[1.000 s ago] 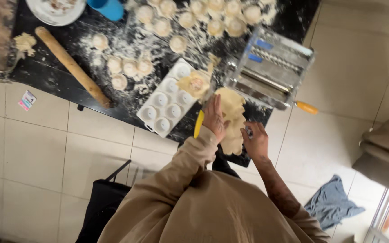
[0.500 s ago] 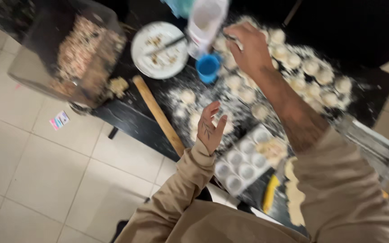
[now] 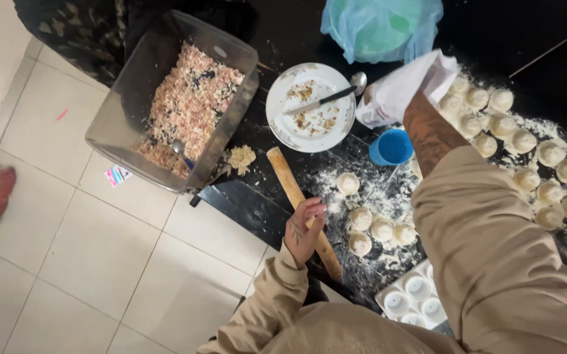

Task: The person prepares dumpling wrappers by hand, shaping dough balls and flattening them with a rolling pin. They then use a pasta machine to roll the dough into thin sheets, repeating the process for multiple pieces of dough.

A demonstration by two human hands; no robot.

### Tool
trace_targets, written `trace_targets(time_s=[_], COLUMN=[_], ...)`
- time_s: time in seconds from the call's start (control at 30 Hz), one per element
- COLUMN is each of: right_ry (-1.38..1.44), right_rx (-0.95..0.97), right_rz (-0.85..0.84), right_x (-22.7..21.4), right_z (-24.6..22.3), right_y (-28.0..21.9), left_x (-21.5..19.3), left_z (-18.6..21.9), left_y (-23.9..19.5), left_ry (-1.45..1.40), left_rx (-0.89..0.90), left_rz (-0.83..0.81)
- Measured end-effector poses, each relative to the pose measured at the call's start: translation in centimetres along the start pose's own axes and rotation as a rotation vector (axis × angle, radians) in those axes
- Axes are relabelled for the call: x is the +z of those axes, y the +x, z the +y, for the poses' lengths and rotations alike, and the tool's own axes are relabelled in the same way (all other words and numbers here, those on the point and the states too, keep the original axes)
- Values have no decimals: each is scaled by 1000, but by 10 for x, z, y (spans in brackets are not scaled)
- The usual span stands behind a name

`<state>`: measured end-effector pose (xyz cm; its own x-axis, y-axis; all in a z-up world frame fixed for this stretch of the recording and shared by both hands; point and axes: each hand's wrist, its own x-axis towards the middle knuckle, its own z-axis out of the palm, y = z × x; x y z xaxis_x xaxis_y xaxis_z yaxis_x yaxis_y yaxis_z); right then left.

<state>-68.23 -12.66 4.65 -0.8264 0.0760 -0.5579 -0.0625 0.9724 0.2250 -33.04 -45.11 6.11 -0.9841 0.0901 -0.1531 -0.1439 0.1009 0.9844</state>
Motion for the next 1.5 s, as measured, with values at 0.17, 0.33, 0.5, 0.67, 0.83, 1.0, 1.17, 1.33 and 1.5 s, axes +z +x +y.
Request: trace_targets(time_s=[0.17,0.33,0.5,0.67,0.83,1.0,1.17,1.33,1.5], right_ry=[13,46,397,859,980,879,969,976,893], right_rx=[-3,-47,-278,-231,1,181,308,251,180], right_rz=[9,137,453,535,439,513,360,762,818], right_x=[22,16,-17,-19,71,228,391,495,560], right_z=[10,14,27,72,143,198,213,205,194], right_y=[-6,-20,-90,-247,-439,-586,-617,-572,-541], left_x=[-3,-2,18,62,122,207,291,336,367], left_z=[-5,-1,3,2,1,-16,-49,-72,-84], left_y=[6,8,7,-11,-58,-126,-203,-255,-255], left_ry=[-53,-101,-287,-337,-298,-129,-40,8,119], left_rx=[24,-18,-81,-33,-25,-58,-78,-80,59], left_rz=[-67,-146,-200,-365,-551,-661,-724,-715,-672])
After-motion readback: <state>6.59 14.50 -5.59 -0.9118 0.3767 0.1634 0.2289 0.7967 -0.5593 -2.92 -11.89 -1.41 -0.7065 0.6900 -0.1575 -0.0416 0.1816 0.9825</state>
